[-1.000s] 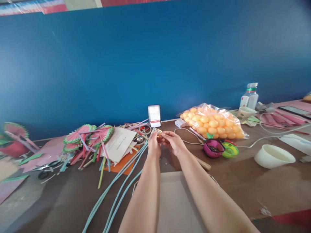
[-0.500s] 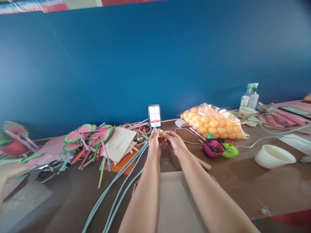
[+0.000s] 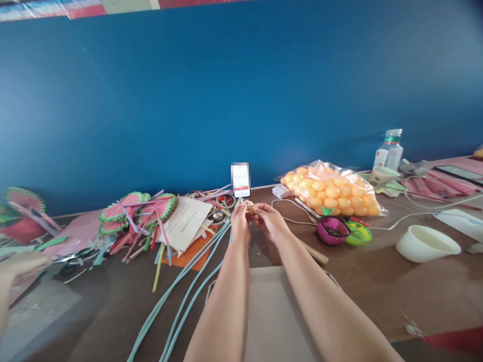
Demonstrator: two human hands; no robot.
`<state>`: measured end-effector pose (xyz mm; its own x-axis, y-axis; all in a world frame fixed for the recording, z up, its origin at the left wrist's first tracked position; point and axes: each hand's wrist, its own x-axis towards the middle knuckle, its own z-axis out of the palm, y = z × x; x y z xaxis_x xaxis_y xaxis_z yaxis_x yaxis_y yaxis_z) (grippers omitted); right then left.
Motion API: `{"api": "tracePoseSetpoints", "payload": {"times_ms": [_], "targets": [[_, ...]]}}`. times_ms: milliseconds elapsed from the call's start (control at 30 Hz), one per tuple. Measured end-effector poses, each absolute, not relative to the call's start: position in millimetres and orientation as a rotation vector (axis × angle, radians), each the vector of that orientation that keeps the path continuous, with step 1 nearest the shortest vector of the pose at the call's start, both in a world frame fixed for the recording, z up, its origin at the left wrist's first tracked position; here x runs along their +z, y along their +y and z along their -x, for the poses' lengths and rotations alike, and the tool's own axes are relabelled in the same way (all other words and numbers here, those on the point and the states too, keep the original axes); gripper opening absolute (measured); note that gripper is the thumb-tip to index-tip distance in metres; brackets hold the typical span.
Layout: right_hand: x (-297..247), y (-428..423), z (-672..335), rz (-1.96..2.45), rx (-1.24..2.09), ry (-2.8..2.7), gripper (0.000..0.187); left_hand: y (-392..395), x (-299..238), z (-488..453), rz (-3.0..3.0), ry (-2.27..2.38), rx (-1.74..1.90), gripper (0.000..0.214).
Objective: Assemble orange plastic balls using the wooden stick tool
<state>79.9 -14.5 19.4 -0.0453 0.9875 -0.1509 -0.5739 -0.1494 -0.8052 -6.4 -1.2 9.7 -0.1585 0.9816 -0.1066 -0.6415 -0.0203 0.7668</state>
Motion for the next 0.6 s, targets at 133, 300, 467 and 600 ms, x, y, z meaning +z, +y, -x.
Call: {"api": "tracePoseSetpoints", "payload": {"times_ms": [133,300,467,600], "targets": [[19.0,-14.4,-79.5,0.852,1.542,-0.661,0.021,-2.3,10.8,6.9,-0.563,0.81,1.552,0.022],[19.4,-14.7,-79.3,0.847,1.533,-0.659,0.023,-3.6,12.4,7.2,-0.565,0.81,1.549,0.024],[19.6,-14.7,-79.4,0.841,1.541,-0.657,0.021,-3.6,12.8,7.1,-0.57,0.805,1.552,0.022],[19.8,-15.1,-79.8,0.84,1.542,-0.666,0.023,-3.3,12.6,7.0,-0.568,0.795,1.56,0.021]]}}
